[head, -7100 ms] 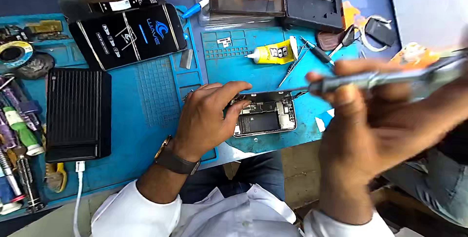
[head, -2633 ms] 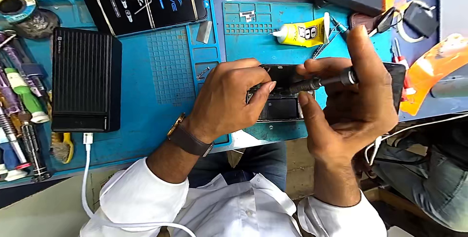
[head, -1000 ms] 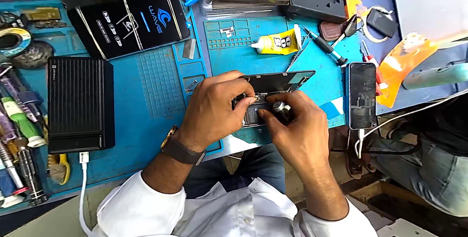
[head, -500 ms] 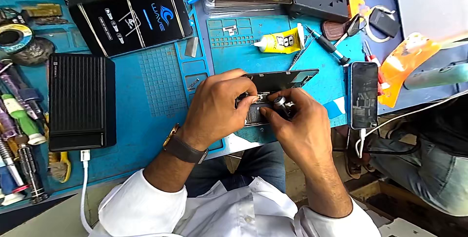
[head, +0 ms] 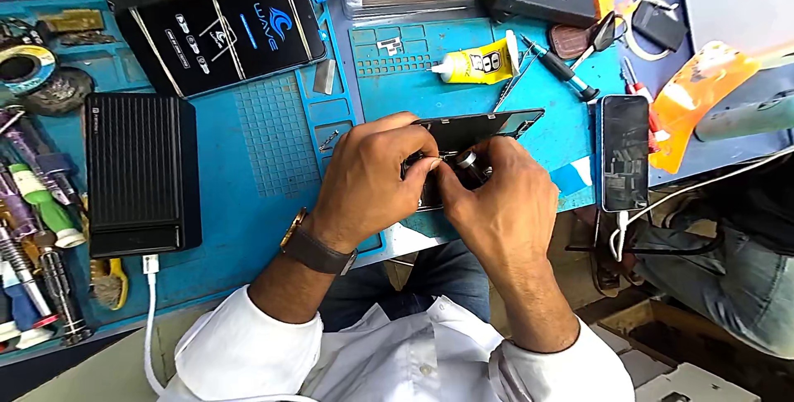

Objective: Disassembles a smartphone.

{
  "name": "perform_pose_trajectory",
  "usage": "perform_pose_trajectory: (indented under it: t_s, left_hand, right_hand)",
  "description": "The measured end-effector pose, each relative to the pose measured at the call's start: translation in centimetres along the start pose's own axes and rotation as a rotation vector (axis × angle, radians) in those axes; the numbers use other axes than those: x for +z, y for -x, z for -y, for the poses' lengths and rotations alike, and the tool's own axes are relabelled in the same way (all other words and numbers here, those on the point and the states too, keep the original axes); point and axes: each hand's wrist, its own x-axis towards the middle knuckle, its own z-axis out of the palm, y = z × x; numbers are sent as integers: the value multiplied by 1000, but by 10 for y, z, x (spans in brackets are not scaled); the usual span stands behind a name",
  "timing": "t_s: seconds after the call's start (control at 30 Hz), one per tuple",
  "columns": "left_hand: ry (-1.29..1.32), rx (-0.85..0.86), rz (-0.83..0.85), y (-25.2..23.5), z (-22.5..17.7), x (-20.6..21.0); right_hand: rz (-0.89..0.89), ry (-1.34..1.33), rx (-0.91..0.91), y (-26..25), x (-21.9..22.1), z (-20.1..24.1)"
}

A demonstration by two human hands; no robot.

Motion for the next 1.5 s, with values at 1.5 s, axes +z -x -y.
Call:
perform_pose_trajectory:
  t_s: [1.5]
  left_hand:
    - [-29,52,44,6,-1,1]
  right_hand:
    - [93,-156,-127,5,-8,-18]
